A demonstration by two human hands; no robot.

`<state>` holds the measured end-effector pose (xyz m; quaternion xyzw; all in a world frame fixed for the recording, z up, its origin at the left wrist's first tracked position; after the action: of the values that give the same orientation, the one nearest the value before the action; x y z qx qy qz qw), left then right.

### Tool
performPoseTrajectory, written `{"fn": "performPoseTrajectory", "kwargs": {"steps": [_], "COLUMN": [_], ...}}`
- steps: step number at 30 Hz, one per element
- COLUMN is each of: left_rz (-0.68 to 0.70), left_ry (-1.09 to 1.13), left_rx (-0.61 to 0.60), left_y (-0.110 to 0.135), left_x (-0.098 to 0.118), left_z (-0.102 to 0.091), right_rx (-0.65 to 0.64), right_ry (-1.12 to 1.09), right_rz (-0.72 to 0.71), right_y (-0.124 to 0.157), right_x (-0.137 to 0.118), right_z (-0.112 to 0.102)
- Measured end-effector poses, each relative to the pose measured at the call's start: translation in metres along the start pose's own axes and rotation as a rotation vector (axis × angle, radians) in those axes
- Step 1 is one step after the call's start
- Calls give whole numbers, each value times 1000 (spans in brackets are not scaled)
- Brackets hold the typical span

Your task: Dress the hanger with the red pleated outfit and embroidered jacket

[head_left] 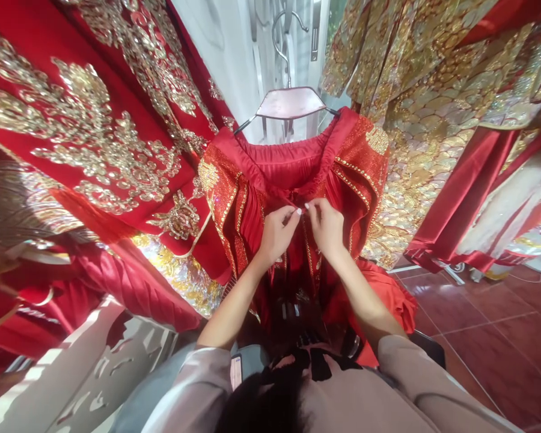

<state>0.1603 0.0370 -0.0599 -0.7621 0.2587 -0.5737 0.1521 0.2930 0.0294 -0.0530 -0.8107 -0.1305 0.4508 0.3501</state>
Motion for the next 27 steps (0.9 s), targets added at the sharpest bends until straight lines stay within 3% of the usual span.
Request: {"fn": "performPoseTrajectory", "kwargs": {"steps": [4,9,11,15,17,19,22,27], "left_rz": [15,65,59,66,61,26,-25,-7], "left_ry": [-53,-117,-92,-4,77,175,221,85], "left_rx": [-15,38,80,146,176,171,120,230], "left_y": [-6,-17,-20,-26,-30,-38,-52,-58], "left_x": [2,18,26,36,35,31,31,42], "left_z": [-7,-33,-41,-45,-47,-51,-72,-147], "right_rx": [21,-182,-325,-850,-951,-849,-620,-432], "right_ry": [-287,-534,-670,-947,-1071,-1182,-1210,-1143], "right_rz": [12,139,204,320,353,399,437,423], "right_y": [-22,-39,-36,-13,-13,-31,-67,-89], "right_x": [5,0,-5,-28,-37,-33,-9,43], "right_z": [-22,-19,-6,36,42,33,3,-44]}}
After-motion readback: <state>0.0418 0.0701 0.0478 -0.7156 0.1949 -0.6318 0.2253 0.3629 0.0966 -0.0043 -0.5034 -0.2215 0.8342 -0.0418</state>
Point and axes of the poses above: each hand's wrist, its own y-axis away from the middle knuckle, its own z-axis out of the palm, x = y × z, the point moved 9 cm from there along -y, towards the middle knuckle, and after that the axes turned 5 degrees about -x, right-handed, at the moved point
